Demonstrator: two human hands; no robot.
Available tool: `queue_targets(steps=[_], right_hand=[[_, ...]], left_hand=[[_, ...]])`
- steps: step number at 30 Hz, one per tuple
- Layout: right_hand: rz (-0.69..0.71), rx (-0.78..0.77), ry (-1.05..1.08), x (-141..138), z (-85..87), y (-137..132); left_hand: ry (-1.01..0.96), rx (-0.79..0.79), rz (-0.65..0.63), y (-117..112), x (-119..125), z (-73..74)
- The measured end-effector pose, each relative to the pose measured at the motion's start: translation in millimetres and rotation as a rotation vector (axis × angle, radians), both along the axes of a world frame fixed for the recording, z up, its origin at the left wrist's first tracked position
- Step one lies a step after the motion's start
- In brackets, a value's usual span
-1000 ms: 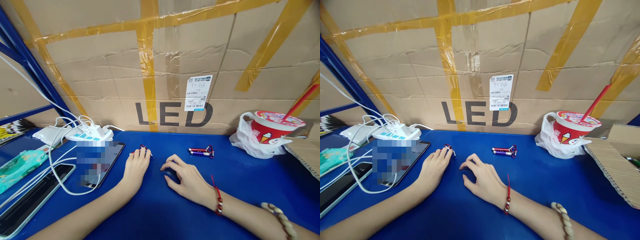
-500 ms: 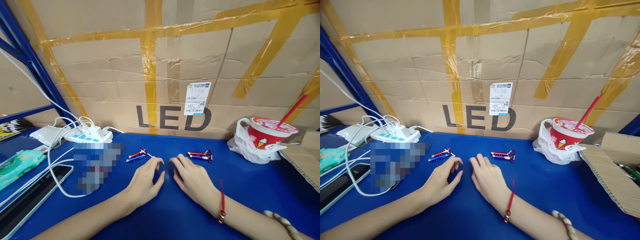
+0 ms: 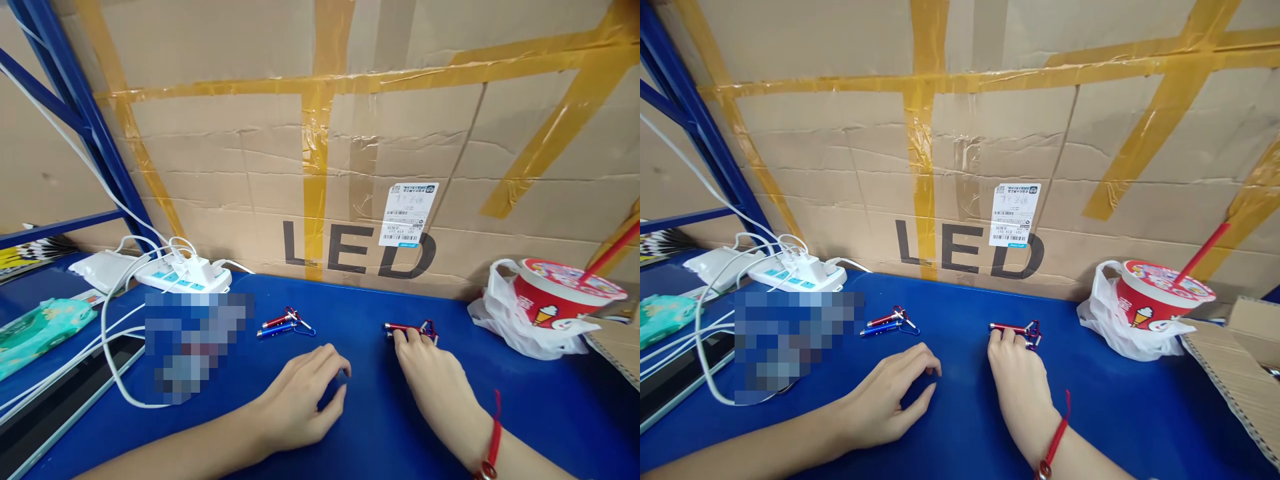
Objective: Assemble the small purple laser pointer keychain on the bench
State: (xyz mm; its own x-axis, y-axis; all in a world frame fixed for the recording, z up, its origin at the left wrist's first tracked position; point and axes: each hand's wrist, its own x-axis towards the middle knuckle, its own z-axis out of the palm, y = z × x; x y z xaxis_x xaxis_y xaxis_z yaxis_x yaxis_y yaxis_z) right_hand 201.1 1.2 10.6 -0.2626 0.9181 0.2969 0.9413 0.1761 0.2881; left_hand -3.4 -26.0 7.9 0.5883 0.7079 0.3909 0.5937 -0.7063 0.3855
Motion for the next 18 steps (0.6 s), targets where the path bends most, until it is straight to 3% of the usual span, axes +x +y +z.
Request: queue_targets(steps=[3,5,8,10,14,18], right_hand=[[0.153,0.068,0.062,7,-2.8,-1],[0.158,0.08,0.066,10,-3.5,1],[0.177,0.006,0.027,8,-1.7,4],[0.283,-0.061,0.064,2,0.9,5],[0.557,-0.273,0.331,-15,3.6,0],[0.62,-0.396,0.613,-24,-1.3,-2]], left_hand=[[0.028,-0.031,0.004,1,0,-0.2],[0.046,-0.054,-0.01,3,0,-0.7],[0.051,-0.082,-0.023,4,-1,-1.6],[0.027,-0.087,-0.006,4,-1,-2.5],[-0.101,-0.093,0.096,5,-2,-4.7],[-0.122,-0.095,0.17,9,-3,-7.3]])
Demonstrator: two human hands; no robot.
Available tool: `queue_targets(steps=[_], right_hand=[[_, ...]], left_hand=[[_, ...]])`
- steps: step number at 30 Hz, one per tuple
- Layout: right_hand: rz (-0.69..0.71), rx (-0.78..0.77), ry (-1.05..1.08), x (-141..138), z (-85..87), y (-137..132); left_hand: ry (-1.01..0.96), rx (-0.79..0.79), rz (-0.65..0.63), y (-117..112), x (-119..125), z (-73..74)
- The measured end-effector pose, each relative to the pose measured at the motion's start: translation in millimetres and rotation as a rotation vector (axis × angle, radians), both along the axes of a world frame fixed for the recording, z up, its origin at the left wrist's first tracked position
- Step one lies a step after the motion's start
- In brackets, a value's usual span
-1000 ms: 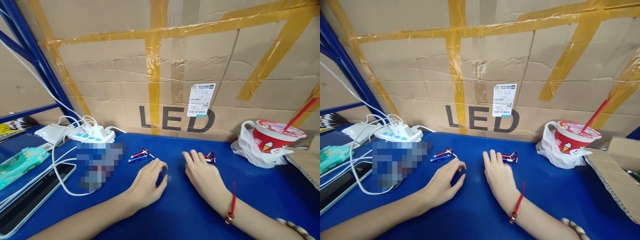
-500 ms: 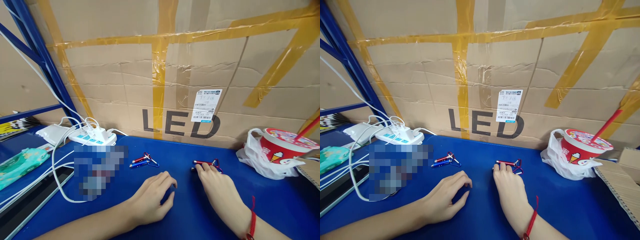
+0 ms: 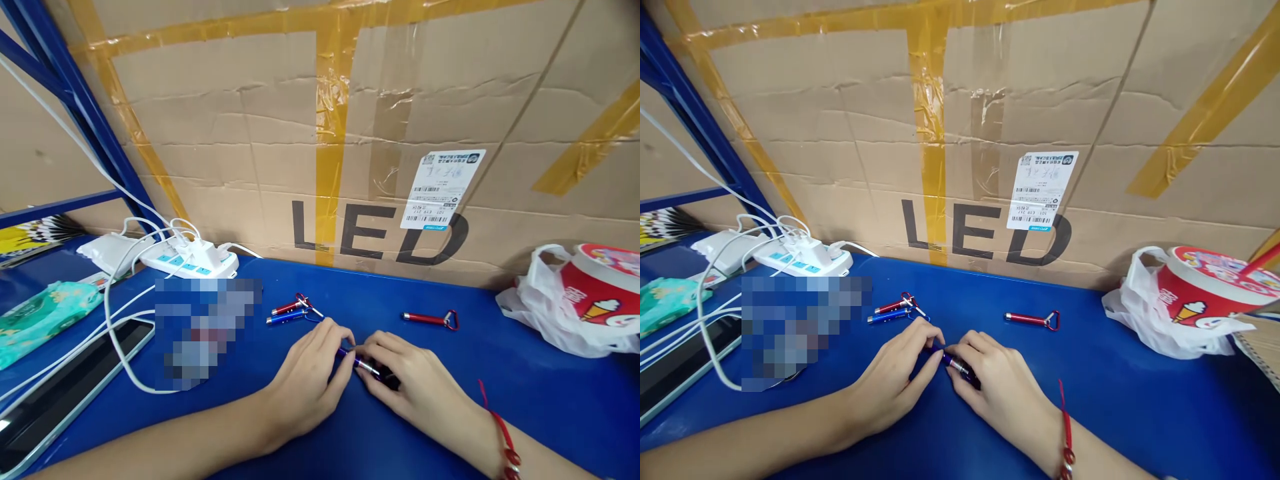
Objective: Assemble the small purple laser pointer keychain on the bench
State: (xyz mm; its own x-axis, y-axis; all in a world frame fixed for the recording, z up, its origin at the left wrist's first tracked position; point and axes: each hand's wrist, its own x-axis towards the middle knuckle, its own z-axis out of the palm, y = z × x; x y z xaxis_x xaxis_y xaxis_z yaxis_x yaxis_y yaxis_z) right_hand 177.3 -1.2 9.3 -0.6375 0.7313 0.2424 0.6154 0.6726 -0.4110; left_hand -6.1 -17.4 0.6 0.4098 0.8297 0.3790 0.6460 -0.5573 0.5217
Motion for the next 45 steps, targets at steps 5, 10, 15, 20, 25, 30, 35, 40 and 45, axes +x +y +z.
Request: queue_targets(steps=[5,10,15,20,25,30,35,40,45], right_hand=[[-0.058,-0.08,0.127,0,-6.1,3],[-0.076,-0.071,0.188,0,-7.1,4],[-0.062,-0.08,0.202,1,-7.9,3],[-0.071,-0.143,0.2,4,-11.6,3],[-0.073,-0.164,0.154,4,-7.8,2],[-0.05,-0.099,0.084,3,-3.8,0],[-0.033,-0.034,0.106,6,-4.5,-3],[-0.011,-0.073,0.203,7,-5.3,-4],[-0.078,-0.077,0.209,6,-6.7,-3]], left_hand=[[0.06,-0.099,0.034,3,0,-3.4],[0.134,-0.139,-0.01,4,0,-2.4],[0.085,-0.115,-0.119,6,0,0.3],[0.03,-0.065,-0.152,7,-1,-1.4],[0.034,-0.062,-0.144,6,-2,-3.2],[0.035,-0.023,-0.127,5,-2,-7.5],[0.047,-0.057,-0.131,3,-1,-4.2],[-0.004,-0.12,-0.122,-2,2,4.2],[-0.052,-0.176,-0.09,-2,3,5.5]])
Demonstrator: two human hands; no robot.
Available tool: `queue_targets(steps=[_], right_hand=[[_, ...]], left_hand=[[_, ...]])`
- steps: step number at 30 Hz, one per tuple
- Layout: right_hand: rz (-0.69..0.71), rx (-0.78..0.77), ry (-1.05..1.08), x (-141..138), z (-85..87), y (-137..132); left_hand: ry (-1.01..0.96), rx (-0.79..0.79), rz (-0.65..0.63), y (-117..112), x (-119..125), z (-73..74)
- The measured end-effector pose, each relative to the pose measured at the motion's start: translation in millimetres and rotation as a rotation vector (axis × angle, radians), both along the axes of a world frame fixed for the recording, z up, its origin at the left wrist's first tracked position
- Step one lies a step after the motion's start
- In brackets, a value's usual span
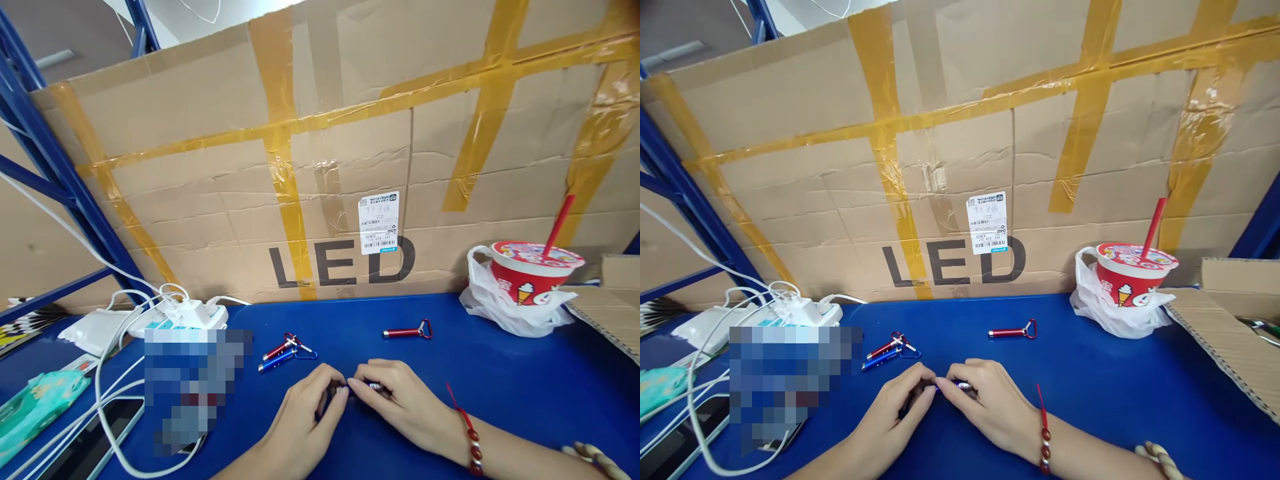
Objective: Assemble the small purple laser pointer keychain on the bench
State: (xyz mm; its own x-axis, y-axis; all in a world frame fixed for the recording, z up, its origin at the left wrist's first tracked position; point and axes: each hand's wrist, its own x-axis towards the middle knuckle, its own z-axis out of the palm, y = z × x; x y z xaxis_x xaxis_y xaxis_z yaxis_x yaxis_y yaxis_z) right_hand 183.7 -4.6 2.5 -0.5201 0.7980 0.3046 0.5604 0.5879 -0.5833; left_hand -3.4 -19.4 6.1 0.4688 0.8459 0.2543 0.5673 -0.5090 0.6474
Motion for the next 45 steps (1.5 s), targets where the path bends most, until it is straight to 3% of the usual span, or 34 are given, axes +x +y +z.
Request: queue_targets(steps=[10,16,22,28,36,40,45], right_hand=[[0.011,-0.038,0.043,2,-3.7,4],[0.082,-0.073,0.095,2,-4.4,5],[0.103,-0.113,0.179,2,-1.4,6],[0.065,-0.281,0.301,3,2.9,9],[-0.008,-0.31,0.296,6,0.1,12],[-0.017,-0.314,0.288,5,1.3,12],[-0.023,-0.319,0.224,5,1.8,11]], left_hand=[[-0.054,-0.082,0.022,-5,0,5.3],[-0.304,-0.171,0.07,0,-3,3.0],[-0.449,-0.287,-0.043,4,-10,0.2],[-0.471,-0.389,-0.193,3,-16,1.1],[-0.568,-0.443,-0.217,12,-17,-0.7],[-0.53,-0.46,-0.16,13,-17,-1.1],[-0.261,-0.4,-0.084,6,-14,4.1]])
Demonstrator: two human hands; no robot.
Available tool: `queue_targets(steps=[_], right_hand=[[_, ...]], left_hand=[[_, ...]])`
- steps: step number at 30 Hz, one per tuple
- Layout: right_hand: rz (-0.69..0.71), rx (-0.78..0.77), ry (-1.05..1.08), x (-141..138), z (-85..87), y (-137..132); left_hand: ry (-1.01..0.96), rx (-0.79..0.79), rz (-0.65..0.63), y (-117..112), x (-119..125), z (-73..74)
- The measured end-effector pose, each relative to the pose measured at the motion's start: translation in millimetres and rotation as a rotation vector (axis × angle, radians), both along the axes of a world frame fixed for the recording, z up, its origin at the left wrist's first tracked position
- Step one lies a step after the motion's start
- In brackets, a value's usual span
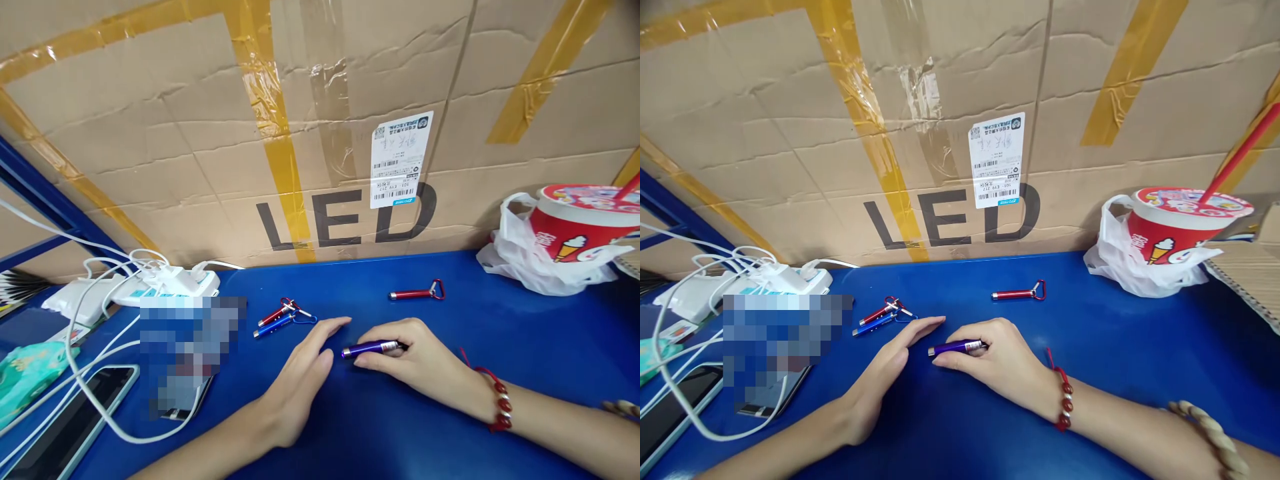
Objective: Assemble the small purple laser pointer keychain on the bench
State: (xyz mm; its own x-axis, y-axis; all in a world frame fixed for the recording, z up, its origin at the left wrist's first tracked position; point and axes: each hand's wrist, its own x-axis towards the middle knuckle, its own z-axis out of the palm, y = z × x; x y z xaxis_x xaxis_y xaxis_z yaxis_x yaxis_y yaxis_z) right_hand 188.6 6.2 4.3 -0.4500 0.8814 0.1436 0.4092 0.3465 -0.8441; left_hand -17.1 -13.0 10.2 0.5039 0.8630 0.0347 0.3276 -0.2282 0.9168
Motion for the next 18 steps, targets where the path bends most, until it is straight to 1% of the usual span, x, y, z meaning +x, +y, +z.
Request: queue_targets(steps=[3,6,10,18], right_hand=[[-0.007,0.022,-0.042,1.1,-1.4,-0.6],[-0.001,0.056,-0.066,1.4,-3.0,-0.7],[0.014,0.086,-0.001,2.0,-3.5,0.1],[-0.004,0.113,0.047,1.9,-2.2,-0.3]], left_hand=[[0.052,0.069,-0.04,-2.2,1.6,3.3],[0.06,0.083,-0.056,-1.5,2.2,4.9],[0.056,0.102,-0.076,-0.2,2.6,4.9],[0.073,0.077,-0.036,-0.7,1.7,2.1]])
